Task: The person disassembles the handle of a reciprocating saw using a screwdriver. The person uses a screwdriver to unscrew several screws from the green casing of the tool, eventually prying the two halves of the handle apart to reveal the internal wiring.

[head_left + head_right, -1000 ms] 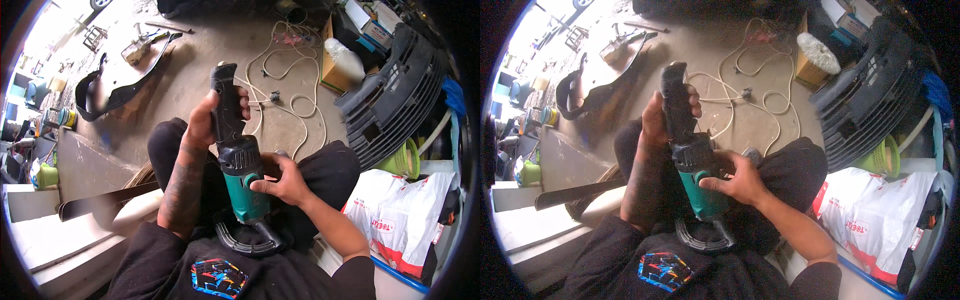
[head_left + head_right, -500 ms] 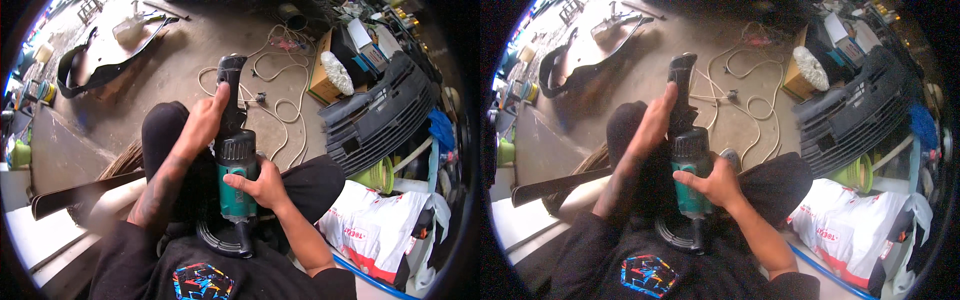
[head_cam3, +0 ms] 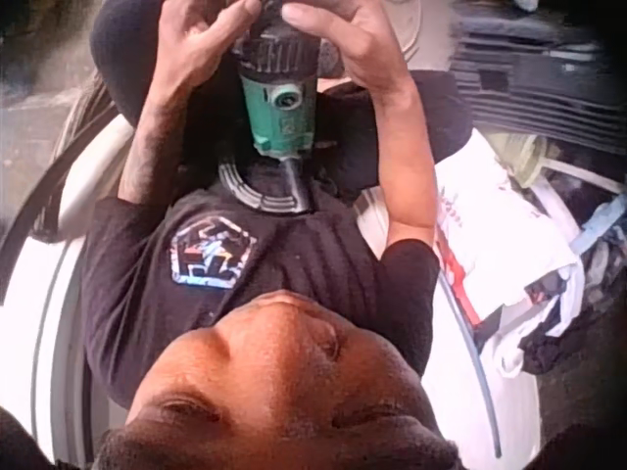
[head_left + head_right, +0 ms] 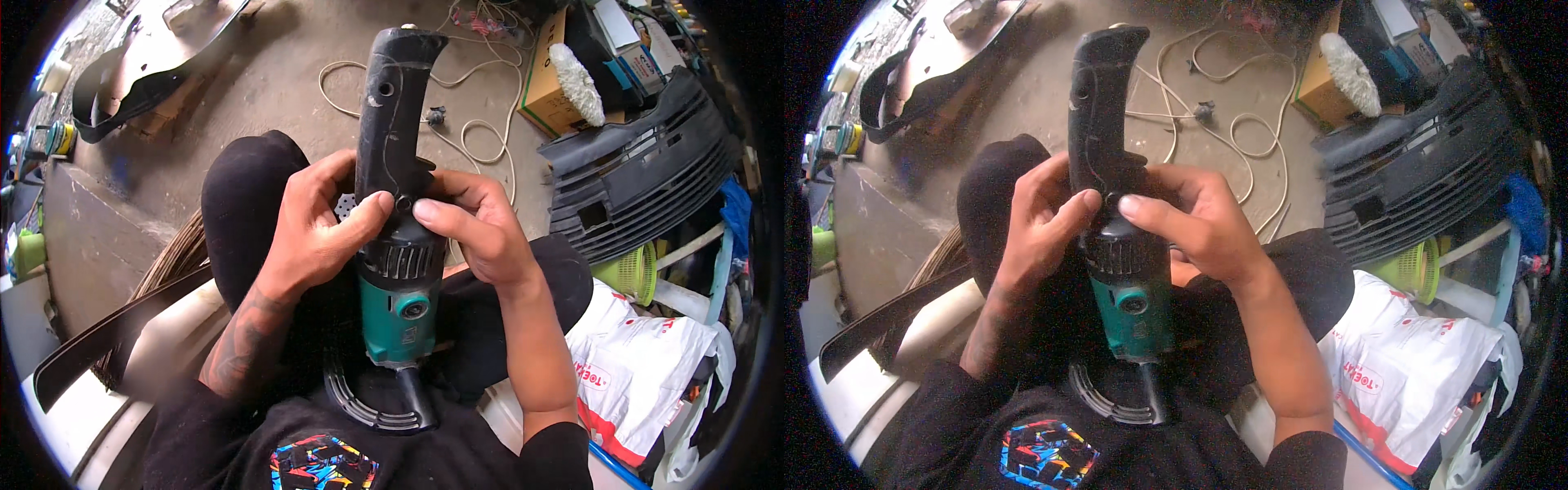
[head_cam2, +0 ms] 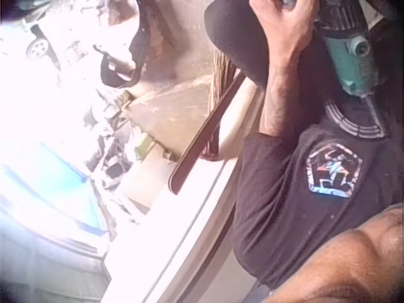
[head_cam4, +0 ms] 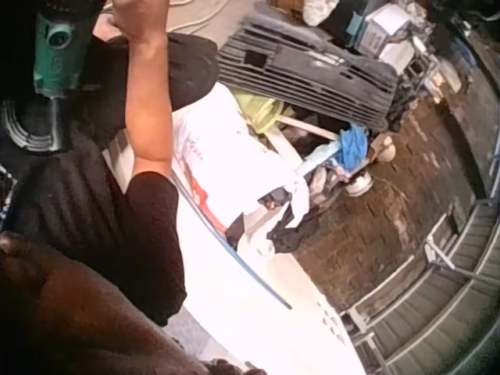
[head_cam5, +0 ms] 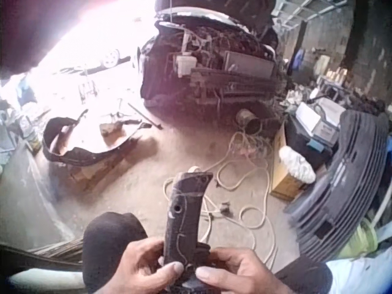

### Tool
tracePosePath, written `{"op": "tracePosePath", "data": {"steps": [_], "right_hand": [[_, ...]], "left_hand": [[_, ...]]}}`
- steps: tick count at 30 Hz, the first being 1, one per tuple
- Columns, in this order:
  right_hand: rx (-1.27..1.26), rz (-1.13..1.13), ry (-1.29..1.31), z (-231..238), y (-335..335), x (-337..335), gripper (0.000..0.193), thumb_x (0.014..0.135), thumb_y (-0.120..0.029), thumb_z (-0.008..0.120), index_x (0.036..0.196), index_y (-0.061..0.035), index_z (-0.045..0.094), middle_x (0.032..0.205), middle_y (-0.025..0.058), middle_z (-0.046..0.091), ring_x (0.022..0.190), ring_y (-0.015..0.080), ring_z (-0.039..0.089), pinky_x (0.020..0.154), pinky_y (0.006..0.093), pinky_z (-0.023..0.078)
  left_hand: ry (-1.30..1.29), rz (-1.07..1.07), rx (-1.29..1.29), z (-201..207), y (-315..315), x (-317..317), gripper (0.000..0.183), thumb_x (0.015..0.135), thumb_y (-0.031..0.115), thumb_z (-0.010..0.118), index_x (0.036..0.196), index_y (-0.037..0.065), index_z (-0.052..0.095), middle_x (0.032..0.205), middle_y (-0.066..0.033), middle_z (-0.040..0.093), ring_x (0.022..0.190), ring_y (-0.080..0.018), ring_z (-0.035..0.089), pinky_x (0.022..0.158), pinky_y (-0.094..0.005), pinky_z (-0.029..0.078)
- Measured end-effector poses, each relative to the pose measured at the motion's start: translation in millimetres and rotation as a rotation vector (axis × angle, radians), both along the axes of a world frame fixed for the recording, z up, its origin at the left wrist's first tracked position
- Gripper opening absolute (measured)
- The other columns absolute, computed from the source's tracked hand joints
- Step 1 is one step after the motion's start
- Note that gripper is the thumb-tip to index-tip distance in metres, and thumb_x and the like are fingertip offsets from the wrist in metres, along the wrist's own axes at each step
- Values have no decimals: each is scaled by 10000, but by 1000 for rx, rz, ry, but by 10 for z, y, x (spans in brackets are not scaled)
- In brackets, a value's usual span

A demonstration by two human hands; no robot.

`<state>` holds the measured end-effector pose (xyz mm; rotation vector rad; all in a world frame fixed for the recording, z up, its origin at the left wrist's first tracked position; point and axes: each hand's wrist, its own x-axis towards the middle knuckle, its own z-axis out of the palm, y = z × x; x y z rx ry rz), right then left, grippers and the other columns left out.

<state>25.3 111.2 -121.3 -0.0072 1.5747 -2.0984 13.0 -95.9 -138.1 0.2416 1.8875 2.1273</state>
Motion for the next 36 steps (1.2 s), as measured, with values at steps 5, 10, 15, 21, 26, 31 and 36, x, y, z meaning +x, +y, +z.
{"op": "tracePosePath", "data": {"steps": [5, 10, 15, 21, 26, 31, 36], "right_hand": [[26, -53, 51, 45, -150, -91, 262, 882, -161, 691, 1026, 58, 693, 914, 65, 703, 819, 103, 638, 729, 255, 515], [76, -51, 113, 5, -128, -129, 249, 894, -166, 691, 1000, 59, 698, 884, 66, 706, 806, 105, 642, 719, 255, 517], [31, -50, 104, -77, -108, -55, 355, 901, -246, 691, 1079, 62, 672, 907, 73, 708, 769, 110, 642, 706, 250, 518], [-304, -77, -36, -441, 10, 374, 608, 941, -512, 589, 1220, 29, 594, 1002, 49, 669, 918, 103, 610, 814, 275, 492], [14, -64, 34, -226, 138, 261, 538, 946, -469, 609, 1167, 21, 632, 1002, 33, 668, 935, 112, 605, 848, 273, 479], [2, -192, 176, 236, 98, -300, 420, 931, -347, 672, 1120, 28, 671, 996, 62, 697, 932, 124, 631, 840, 278, 489], [38, -43, 243, 226, -71, -397, 299, 869, -234, 742, 982, 43, 722, 883, 77, 718, 818, 121, 651, 761, 265, 504]], "left_hand": [[-43, 13, 45, -7, -16, -32, 328, 850, 171, 680, 1077, -59, 625, 921, -45, 661, 838, -80, 582, 758, -229, 476], [-41, -5, -11, 41, -21, -65, 350, 852, 186, 681, 1096, -56, 618, 949, -46, 660, 848, -84, 587, 764, -233, 476], [92, 24, 65, -49, 23, -8, 387, 861, 250, 679, 1095, -53, 618, 950, -56, 661, 880, -120, 603, 817, -270, 478], [-78, 38, 151, 215, 211, -211, 404, 956, 369, 597, 953, -32, 637, 792, -15, 604, 740, -78, 555, 670, -245, 457], [88, 31, -37, 298, 325, -504, 396, 952, 363, 612, 872, -25, 614, 736, 4, 555, 707, -69, 514, 631, -253, 440], [165, 17, -81, 352, 300, -536, 382, 916, 348, 671, 848, -24, 620, 694, 2, 551, 653, -60, 471, 554, -243, 390], [291, 1, -160, 463, 226, -691, 411, 938, 387, 663, 794, 12, 576, 656, 33, 510, 605, -30, 444, 491, -224, 343]]}}
